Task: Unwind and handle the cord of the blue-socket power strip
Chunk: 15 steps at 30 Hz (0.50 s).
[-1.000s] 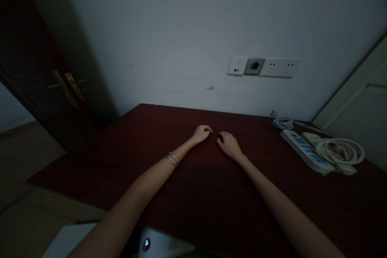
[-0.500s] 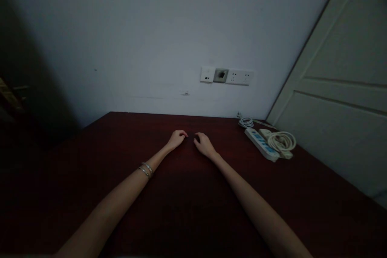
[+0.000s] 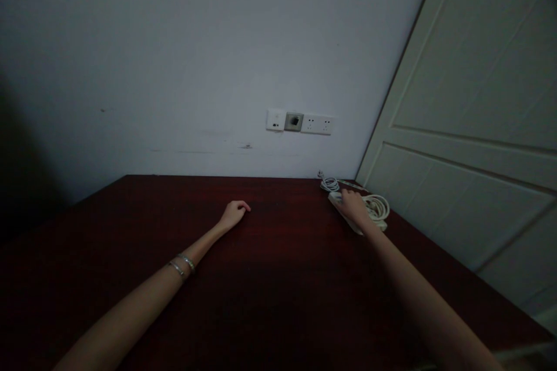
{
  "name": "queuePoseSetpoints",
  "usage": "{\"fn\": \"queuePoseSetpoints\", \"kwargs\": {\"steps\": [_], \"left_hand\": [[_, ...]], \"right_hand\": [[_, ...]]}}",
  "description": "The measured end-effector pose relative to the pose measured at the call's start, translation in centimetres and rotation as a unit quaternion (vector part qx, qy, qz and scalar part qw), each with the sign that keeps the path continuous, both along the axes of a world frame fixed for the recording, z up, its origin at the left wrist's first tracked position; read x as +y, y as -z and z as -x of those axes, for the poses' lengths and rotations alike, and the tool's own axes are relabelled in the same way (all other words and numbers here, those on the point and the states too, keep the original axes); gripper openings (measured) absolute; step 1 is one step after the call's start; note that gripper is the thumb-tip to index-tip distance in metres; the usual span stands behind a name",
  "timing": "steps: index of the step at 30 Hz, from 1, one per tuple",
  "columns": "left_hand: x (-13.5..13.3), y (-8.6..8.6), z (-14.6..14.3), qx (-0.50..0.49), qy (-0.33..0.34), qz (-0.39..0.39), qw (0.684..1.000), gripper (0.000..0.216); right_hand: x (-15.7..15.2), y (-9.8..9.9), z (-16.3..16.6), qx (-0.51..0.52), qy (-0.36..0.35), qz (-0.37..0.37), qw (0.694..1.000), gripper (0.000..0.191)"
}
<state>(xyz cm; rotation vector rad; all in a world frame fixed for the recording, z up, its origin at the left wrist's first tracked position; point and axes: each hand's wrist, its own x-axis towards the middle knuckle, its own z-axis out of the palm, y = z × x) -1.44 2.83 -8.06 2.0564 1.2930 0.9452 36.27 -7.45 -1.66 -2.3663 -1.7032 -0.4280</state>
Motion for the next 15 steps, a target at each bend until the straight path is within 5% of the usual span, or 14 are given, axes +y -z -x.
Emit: {"fn": "queuePoseSetpoints", "kwargs": {"steps": [15], "left_hand": [[0.8, 1.0, 0.0, -0.012, 0.007, -0.004, 1.0, 0.028]], "right_hand": [[5.0, 1.1, -3.1, 0.013, 0.047, 0.148, 0.988, 0.04]]}}
